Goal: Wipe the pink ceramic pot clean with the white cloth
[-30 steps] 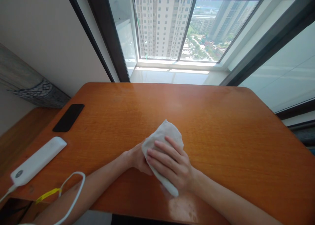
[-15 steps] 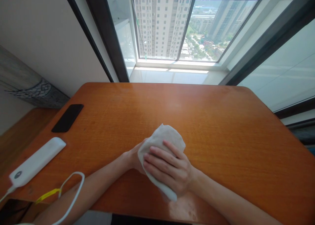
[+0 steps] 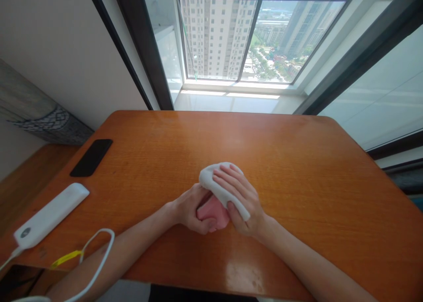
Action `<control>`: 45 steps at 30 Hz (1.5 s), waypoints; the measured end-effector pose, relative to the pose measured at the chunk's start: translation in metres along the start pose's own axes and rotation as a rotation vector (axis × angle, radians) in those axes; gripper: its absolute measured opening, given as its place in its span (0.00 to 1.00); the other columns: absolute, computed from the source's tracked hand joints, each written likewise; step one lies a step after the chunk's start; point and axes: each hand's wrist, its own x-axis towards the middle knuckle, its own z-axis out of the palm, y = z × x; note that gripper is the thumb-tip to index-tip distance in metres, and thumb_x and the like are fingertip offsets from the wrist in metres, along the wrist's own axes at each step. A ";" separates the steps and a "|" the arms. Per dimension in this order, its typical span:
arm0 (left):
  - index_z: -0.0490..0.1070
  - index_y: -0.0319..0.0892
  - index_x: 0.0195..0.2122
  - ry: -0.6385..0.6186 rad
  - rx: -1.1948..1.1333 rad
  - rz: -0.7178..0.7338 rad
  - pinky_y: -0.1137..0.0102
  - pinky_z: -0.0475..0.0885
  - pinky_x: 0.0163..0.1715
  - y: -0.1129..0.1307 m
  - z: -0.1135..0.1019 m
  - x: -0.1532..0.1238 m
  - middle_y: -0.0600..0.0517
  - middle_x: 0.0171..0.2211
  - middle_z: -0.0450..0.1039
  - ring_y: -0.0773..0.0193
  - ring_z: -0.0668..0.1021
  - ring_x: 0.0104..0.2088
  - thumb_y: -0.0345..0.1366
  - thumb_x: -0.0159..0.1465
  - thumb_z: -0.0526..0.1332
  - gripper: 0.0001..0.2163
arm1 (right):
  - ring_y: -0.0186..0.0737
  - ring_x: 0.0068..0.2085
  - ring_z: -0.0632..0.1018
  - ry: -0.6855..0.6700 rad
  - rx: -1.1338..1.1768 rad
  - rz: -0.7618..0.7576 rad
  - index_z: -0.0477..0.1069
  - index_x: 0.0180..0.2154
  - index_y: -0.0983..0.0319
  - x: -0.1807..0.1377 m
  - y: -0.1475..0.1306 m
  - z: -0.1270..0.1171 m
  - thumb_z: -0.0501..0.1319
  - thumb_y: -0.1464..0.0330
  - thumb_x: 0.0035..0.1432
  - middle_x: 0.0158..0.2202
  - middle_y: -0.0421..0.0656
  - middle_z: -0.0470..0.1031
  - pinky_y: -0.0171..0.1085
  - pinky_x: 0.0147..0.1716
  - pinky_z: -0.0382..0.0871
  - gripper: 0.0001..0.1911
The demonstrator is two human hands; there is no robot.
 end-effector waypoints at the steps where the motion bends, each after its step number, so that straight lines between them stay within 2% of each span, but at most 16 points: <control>1: 0.78 0.43 0.53 -0.071 0.084 0.083 0.56 0.86 0.40 -0.001 -0.001 0.001 0.44 0.41 0.85 0.48 0.86 0.37 0.62 0.54 0.70 0.33 | 0.59 0.76 0.70 0.014 -0.005 0.029 0.62 0.76 0.66 0.001 0.001 -0.001 0.50 0.65 0.76 0.72 0.55 0.74 0.67 0.75 0.64 0.32; 4: 0.77 0.45 0.51 -0.094 0.343 0.153 0.61 0.82 0.30 -0.007 -0.004 -0.003 0.50 0.31 0.82 0.56 0.82 0.27 0.64 0.61 0.62 0.30 | 0.59 0.79 0.65 -0.048 -0.077 -0.135 0.69 0.71 0.69 0.001 -0.010 0.000 0.49 0.65 0.77 0.72 0.54 0.75 0.66 0.79 0.56 0.29; 7: 0.76 0.49 0.54 -0.111 0.393 0.147 0.61 0.79 0.25 -0.010 -0.005 -0.007 0.55 0.25 0.78 0.58 0.77 0.21 0.59 0.65 0.62 0.24 | 0.52 0.78 0.66 -0.106 -0.107 -0.304 0.73 0.68 0.67 0.001 -0.016 0.002 0.48 0.67 0.77 0.69 0.48 0.78 0.62 0.81 0.51 0.27; 9: 0.74 0.48 0.57 -0.147 0.344 0.192 0.59 0.82 0.29 -0.008 -0.006 -0.004 0.52 0.32 0.82 0.56 0.80 0.26 0.56 0.63 0.65 0.26 | 0.53 0.77 0.69 -0.073 -0.055 -0.236 0.69 0.71 0.66 0.002 -0.008 0.002 0.49 0.67 0.77 0.69 0.50 0.79 0.63 0.80 0.57 0.28; 12: 0.70 0.43 0.62 -0.139 0.259 0.244 0.57 0.85 0.40 -0.002 -0.006 0.005 0.44 0.45 0.83 0.51 0.85 0.38 0.58 0.57 0.67 0.35 | 0.56 0.75 0.72 0.026 0.063 0.054 0.62 0.76 0.63 0.002 0.007 -0.001 0.48 0.66 0.78 0.71 0.53 0.75 0.64 0.74 0.69 0.31; 14: 0.71 0.40 0.61 -0.125 0.228 0.238 0.57 0.86 0.41 -0.002 -0.005 0.005 0.42 0.45 0.83 0.50 0.85 0.39 0.58 0.56 0.67 0.36 | 0.57 0.75 0.71 0.048 0.065 0.109 0.60 0.77 0.63 0.002 0.007 -0.002 0.48 0.66 0.78 0.73 0.54 0.72 0.63 0.73 0.71 0.31; 18: 0.77 0.47 0.53 -0.231 0.272 0.162 0.61 0.81 0.26 -0.007 -0.006 -0.005 0.52 0.30 0.82 0.57 0.80 0.24 0.54 0.62 0.64 0.23 | 0.54 0.80 0.61 -0.089 -0.099 -0.210 0.66 0.73 0.68 0.002 -0.015 0.000 0.46 0.64 0.78 0.73 0.50 0.73 0.62 0.82 0.48 0.31; 20: 0.77 0.49 0.53 -0.242 0.290 0.136 0.62 0.78 0.22 -0.007 -0.006 -0.007 0.54 0.27 0.81 0.58 0.78 0.21 0.51 0.64 0.63 0.20 | 0.50 0.80 0.61 -0.137 -0.131 -0.302 0.68 0.72 0.68 0.001 -0.016 0.000 0.45 0.64 0.79 0.72 0.47 0.74 0.58 0.84 0.42 0.30; 22: 0.75 0.48 0.56 -0.209 0.287 0.154 0.59 0.82 0.25 -0.006 -0.006 -0.003 0.51 0.32 0.83 0.55 0.82 0.25 0.53 0.62 0.65 0.24 | 0.50 0.79 0.64 -0.097 -0.104 -0.230 0.65 0.74 0.66 0.001 -0.007 -0.001 0.46 0.63 0.79 0.72 0.47 0.74 0.59 0.83 0.49 0.30; 26: 0.71 0.41 0.62 -0.145 0.221 0.218 0.54 0.87 0.43 -0.005 -0.005 0.001 0.42 0.47 0.84 0.46 0.87 0.42 0.57 0.56 0.68 0.36 | 0.55 0.77 0.68 0.024 0.000 0.065 0.56 0.79 0.64 0.002 0.007 -0.002 0.47 0.65 0.78 0.75 0.53 0.70 0.64 0.76 0.66 0.33; 29: 0.76 0.45 0.54 -0.214 0.245 0.032 0.57 0.84 0.35 -0.009 -0.004 -0.008 0.48 0.36 0.84 0.51 0.85 0.33 0.57 0.58 0.67 0.28 | 0.58 0.79 0.65 -0.051 -0.042 -0.108 0.59 0.77 0.69 0.001 -0.006 -0.001 0.47 0.63 0.78 0.74 0.55 0.71 0.66 0.78 0.59 0.33; 32: 0.78 0.48 0.51 -0.241 0.295 -0.097 0.58 0.81 0.28 -0.009 -0.004 -0.012 0.53 0.29 0.81 0.55 0.81 0.25 0.56 0.62 0.66 0.22 | 0.51 0.79 0.65 -0.133 -0.064 -0.307 0.66 0.74 0.71 0.001 -0.012 0.001 0.47 0.65 0.78 0.71 0.52 0.76 0.58 0.81 0.53 0.31; 34: 0.76 0.47 0.52 -0.224 0.271 -0.017 0.58 0.83 0.31 -0.007 -0.005 -0.007 0.52 0.33 0.84 0.54 0.83 0.28 0.56 0.60 0.66 0.24 | 0.50 0.77 0.68 -0.079 -0.019 -0.249 0.66 0.74 0.69 0.001 -0.004 0.000 0.47 0.66 0.78 0.70 0.52 0.77 0.58 0.80 0.57 0.30; 38: 0.74 0.42 0.56 -0.149 0.220 0.156 0.56 0.87 0.42 -0.005 -0.004 0.001 0.43 0.45 0.85 0.48 0.88 0.41 0.60 0.56 0.67 0.33 | 0.54 0.75 0.72 0.059 0.046 0.045 0.60 0.77 0.67 0.002 0.005 -0.001 0.46 0.65 0.79 0.72 0.56 0.74 0.61 0.74 0.70 0.31; 42: 0.76 0.48 0.52 -0.090 0.331 0.022 0.56 0.84 0.32 -0.009 -0.001 -0.011 0.51 0.32 0.83 0.54 0.84 0.28 0.58 0.64 0.64 0.23 | 0.51 0.79 0.64 -0.082 -0.103 -0.266 0.69 0.72 0.70 0.002 -0.012 0.001 0.46 0.67 0.79 0.71 0.50 0.75 0.57 0.82 0.53 0.29; 45: 0.76 0.50 0.56 -0.106 0.330 0.014 0.56 0.84 0.31 -0.008 -0.002 -0.011 0.52 0.34 0.85 0.55 0.83 0.26 0.54 0.66 0.65 0.22 | 0.49 0.79 0.65 -0.104 -0.110 -0.339 0.71 0.70 0.70 0.002 -0.010 0.002 0.46 0.68 0.79 0.71 0.49 0.76 0.56 0.82 0.50 0.28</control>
